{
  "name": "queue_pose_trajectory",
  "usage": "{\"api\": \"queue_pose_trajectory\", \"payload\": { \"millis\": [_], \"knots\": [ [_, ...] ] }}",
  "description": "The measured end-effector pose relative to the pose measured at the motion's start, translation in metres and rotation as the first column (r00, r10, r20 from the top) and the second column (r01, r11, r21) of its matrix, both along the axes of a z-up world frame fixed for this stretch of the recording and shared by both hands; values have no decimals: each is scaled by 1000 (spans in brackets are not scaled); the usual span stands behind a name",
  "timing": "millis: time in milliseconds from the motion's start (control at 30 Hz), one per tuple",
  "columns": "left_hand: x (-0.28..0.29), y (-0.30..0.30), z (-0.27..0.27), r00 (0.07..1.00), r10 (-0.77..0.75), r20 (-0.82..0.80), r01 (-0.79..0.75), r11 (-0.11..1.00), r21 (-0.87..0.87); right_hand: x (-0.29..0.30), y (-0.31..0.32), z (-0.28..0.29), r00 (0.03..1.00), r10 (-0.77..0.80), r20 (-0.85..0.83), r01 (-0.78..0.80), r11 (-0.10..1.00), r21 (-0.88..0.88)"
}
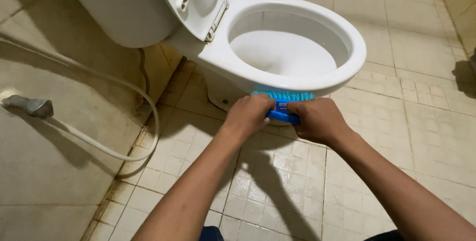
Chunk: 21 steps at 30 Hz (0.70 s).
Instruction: The person scrubs the inside of the toilet bowl and the exterior base using a blue brush. They move around the toilet to clean different sides of the base.
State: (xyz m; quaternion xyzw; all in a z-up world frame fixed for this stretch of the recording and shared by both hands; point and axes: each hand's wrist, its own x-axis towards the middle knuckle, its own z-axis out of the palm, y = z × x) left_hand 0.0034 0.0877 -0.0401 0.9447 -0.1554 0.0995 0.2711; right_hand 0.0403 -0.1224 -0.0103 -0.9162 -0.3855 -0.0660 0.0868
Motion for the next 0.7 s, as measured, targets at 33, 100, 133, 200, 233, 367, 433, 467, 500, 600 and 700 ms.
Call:
{"api": "queue_pose_trajectory", "payload": {
  "millis": [33, 100, 133, 200, 233, 367, 433, 467, 500, 600, 700],
  "knots": [
    [1, -1, -2, 1000, -14, 1, 14, 1000, -19, 0, -1, 0, 1000, -3, -7, 3, 1000, -12],
    [4, -4, -6, 1000, -30, 3, 30, 999, -40, 1, -4, -5, 1000, -7, -13, 6, 1000, -25],
    [4, -6, -7, 999, -38, -24, 38, 999, -8, 3, -6, -9, 1000, 15, -16, -16, 1000, -13],
    [7, -11, -9, 998, -49, -51, 50, 998, 23, 6, -12, -13, 999, 34, -16, -34, 999, -2],
    [8, -14, -11, 998, -45, -53, 48, 997, 62, 8, -15, -13, 999, 48, -17, -48, 999, -3],
    [3, -26, 4, 1000, -23, -16, 24, 998, 63, 12, -29, -1, 999, 46, -14, -46, 999, -16],
    [3, -32, 9, 1000, -28, 7, 27, 998, 50, 15, -37, -3, 999, 41, -10, -41, 999, -14],
    [3, -34, 12, 999, -30, 33, 28, 999, 40, 16, -40, -4, 999, 40, -3, -40, 999, -9],
    [4, -35, 7, 999, -32, 33, 31, 999, 41, 19, -42, -8, 999, 37, -3, -37, 999, -8],
    [8, -38, -6, 999, -41, 12, 41, 998, 49, 24, -47, -21, 998, 58, -19, -59, 998, -24],
    [12, -43, -14, 999, -53, 7, 52, 996, 75, 28, -53, -27, 996, 73, -41, -75, 996, -55]
  ]
}}
